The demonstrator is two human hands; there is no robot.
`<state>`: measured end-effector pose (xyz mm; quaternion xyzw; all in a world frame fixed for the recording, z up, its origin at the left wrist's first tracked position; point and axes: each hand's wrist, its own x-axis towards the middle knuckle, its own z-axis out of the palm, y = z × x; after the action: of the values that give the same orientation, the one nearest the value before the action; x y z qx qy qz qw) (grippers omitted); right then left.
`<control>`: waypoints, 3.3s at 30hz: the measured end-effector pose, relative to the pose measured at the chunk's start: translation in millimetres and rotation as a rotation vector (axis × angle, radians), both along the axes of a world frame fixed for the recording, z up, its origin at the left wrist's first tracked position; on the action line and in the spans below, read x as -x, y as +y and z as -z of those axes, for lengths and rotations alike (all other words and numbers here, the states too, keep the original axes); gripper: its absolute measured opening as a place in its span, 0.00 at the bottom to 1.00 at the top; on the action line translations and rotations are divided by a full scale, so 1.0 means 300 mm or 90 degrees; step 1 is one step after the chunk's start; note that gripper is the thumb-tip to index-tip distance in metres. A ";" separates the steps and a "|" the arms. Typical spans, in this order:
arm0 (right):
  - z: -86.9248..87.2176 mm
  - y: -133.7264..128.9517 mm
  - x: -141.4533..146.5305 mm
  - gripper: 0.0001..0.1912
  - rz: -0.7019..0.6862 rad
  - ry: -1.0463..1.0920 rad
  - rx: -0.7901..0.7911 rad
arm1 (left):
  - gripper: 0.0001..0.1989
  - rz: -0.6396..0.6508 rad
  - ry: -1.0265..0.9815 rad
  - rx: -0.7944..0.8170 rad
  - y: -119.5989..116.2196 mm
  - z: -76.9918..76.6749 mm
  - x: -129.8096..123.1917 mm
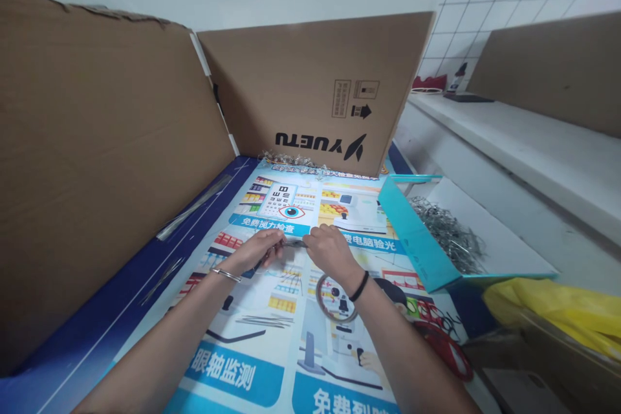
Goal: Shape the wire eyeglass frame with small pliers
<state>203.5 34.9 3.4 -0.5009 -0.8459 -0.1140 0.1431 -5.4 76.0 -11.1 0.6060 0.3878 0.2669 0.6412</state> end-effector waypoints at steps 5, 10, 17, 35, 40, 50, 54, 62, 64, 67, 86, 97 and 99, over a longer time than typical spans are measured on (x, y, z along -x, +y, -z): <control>0.009 0.010 -0.008 0.07 0.016 0.089 0.060 | 0.19 0.003 -0.012 0.011 0.001 0.000 -0.001; 0.006 0.013 -0.011 0.08 0.049 0.153 0.095 | 0.17 0.001 -0.046 0.033 0.004 -0.003 0.001; 0.008 0.013 -0.008 0.07 0.085 0.184 0.140 | 0.13 -0.006 -0.079 0.063 0.009 0.004 0.005; 0.050 0.035 -0.019 0.06 0.105 0.280 -0.005 | 0.11 -0.091 -0.091 0.038 0.000 -0.011 -0.017; 0.051 0.023 -0.007 0.07 0.069 0.211 -0.072 | 0.10 -0.134 -0.068 -0.018 0.001 -0.013 -0.025; 0.037 0.005 0.005 0.06 0.070 0.048 -0.088 | 0.07 -0.096 0.026 -0.100 0.003 0.005 -0.031; 0.028 0.001 0.008 0.06 0.059 0.011 -0.125 | 0.06 -0.092 0.016 -0.087 -0.002 0.004 -0.033; 0.014 -0.007 0.007 0.10 0.041 -0.040 -0.173 | 0.09 -0.082 0.006 -0.053 -0.007 -0.010 -0.032; 0.015 -0.007 0.006 0.10 0.044 -0.043 -0.177 | 0.09 -0.080 -0.002 -0.046 -0.008 -0.012 -0.032; 0.018 -0.004 0.006 0.10 0.046 -0.040 -0.180 | 0.10 -0.072 -0.016 -0.023 -0.009 -0.015 -0.031; 0.008 -0.001 -0.002 0.11 0.003 -0.043 -0.158 | 0.11 -0.048 -0.022 0.013 -0.011 -0.019 -0.024; 0.015 -0.001 0.001 0.10 0.015 -0.036 -0.155 | 0.10 -0.102 -0.029 0.003 -0.021 -0.019 -0.037; 0.015 -0.001 0.002 0.10 0.018 -0.036 -0.152 | 0.09 -0.113 -0.027 -0.003 -0.021 -0.014 -0.041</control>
<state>202.9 34.4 -1.0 -0.4886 -0.8230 -0.2302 0.1760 7.0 69.9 -6.9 0.5653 0.4256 0.3361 0.6216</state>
